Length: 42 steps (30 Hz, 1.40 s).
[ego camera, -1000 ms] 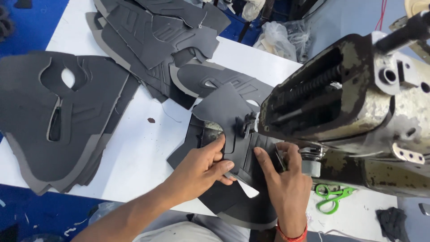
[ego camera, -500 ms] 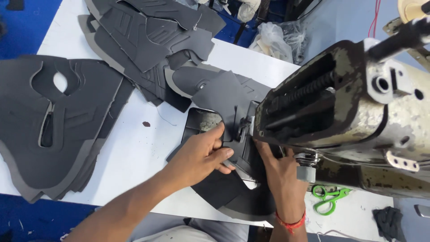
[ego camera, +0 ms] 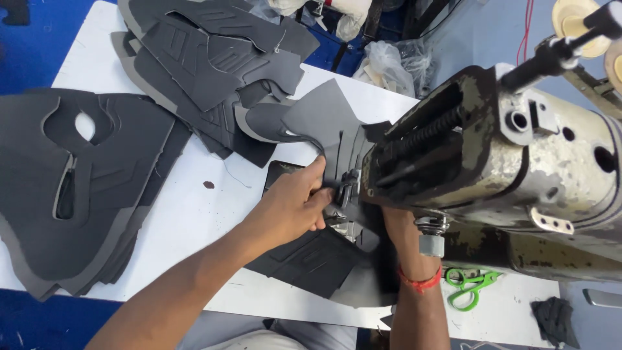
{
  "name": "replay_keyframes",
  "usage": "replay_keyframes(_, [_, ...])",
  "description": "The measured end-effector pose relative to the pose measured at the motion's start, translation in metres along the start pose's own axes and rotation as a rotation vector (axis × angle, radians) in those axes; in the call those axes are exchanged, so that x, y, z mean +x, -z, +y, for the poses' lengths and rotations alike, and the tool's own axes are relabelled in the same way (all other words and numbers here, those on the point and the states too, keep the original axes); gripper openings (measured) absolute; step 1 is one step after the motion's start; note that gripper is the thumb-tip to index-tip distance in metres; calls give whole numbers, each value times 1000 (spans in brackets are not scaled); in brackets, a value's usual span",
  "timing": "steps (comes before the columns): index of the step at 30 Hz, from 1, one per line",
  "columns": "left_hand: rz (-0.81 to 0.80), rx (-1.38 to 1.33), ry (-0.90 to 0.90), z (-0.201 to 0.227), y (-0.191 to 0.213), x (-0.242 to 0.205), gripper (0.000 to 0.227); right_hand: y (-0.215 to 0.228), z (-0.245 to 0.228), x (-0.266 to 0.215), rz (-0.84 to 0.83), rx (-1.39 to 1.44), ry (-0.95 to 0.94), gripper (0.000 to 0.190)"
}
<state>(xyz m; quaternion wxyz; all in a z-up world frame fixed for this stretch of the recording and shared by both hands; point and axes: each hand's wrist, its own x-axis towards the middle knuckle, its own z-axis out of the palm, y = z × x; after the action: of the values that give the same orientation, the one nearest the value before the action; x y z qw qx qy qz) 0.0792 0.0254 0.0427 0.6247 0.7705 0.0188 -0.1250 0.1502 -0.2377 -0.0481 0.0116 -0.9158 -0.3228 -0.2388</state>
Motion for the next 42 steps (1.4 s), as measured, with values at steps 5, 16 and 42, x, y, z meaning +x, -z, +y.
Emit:
replay_keyframes(5, [37,20,-1,-2,-2,4,18,-13,8,13,98,53,-28,43])
replay_keyframes(16, [26,184,-127,-4,6,17,52,2,-10,8,62,117,-65,40])
replay_keyframes(42, [80,380,265,2,73,12,76,90,-66,6,-69,880,-661,14])
